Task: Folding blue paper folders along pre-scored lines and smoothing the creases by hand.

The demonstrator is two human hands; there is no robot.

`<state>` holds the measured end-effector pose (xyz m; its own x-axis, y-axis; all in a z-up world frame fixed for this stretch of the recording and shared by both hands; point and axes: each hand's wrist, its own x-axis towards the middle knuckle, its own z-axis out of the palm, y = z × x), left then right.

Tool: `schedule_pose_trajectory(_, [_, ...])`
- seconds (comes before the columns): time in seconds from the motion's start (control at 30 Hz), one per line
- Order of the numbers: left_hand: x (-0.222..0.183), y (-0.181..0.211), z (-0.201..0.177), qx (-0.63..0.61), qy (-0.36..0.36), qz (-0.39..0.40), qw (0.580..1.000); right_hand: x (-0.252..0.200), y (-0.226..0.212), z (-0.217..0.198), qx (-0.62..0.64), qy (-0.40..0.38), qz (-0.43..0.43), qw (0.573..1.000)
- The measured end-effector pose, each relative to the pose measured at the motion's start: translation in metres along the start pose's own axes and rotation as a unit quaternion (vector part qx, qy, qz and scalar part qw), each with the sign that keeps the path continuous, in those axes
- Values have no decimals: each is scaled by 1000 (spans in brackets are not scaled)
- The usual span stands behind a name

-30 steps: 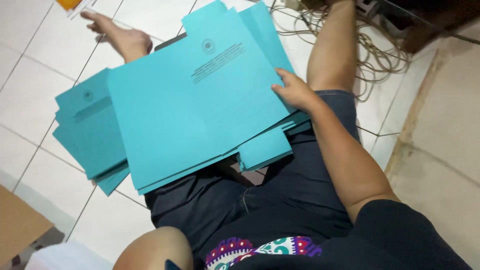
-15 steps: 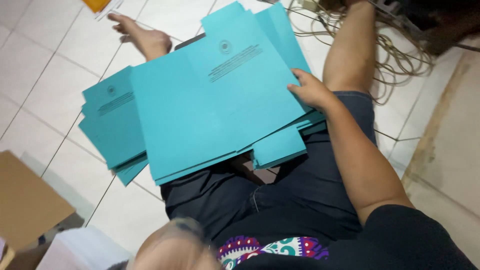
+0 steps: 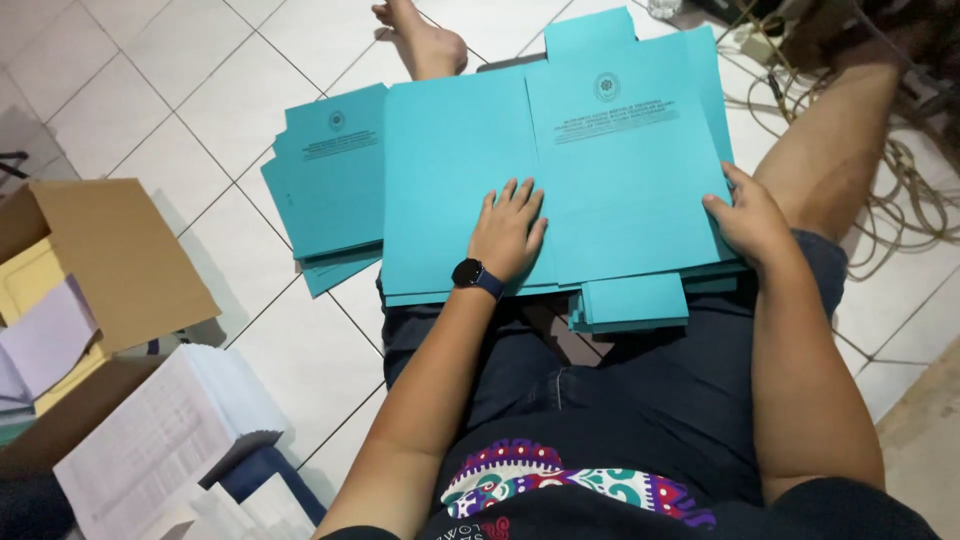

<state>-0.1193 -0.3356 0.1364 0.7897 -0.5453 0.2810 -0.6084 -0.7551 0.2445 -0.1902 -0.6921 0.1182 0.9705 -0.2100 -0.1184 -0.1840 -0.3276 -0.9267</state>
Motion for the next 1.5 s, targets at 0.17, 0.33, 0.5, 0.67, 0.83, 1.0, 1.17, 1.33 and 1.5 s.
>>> schedule_pose_trajectory(0.17, [2,-8,5,-10,-59,1,998,-7,-23,9,-71,29,15,997])
schedule_pose_trajectory(0.33, [1,-15,2,-49,-116,12,992,-7,-4,13,-151,27,10,988])
schedule_pose_trajectory(0.5, [3,-18,0,-60,-137,7,989,-9,-14,15,-171,25,32,984])
schedule_pose_trajectory(0.67, [4,-19,2,-55,-145,1,988,-18,-35,17,-164,18,30,986])
schedule_pose_trajectory(0.83, [4,-22,3,-76,-149,-3,986,-12,-16,14,-166,20,25,986])
schedule_pose_trajectory(1.0, [4,-24,6,-75,-160,-8,984,-14,-22,15,-190,16,37,981])
schedule_pose_trajectory(1.17, [6,-26,6,-88,-158,-5,983,-20,-37,16,-214,15,42,976])
schedule_pose_trajectory(1.33, [8,-18,0,-87,-148,-18,985,-17,-23,10,-286,61,52,955])
schedule_pose_trajectory(1.5, [9,-13,-2,-94,-135,-33,986,-25,-34,11,-304,54,41,950])
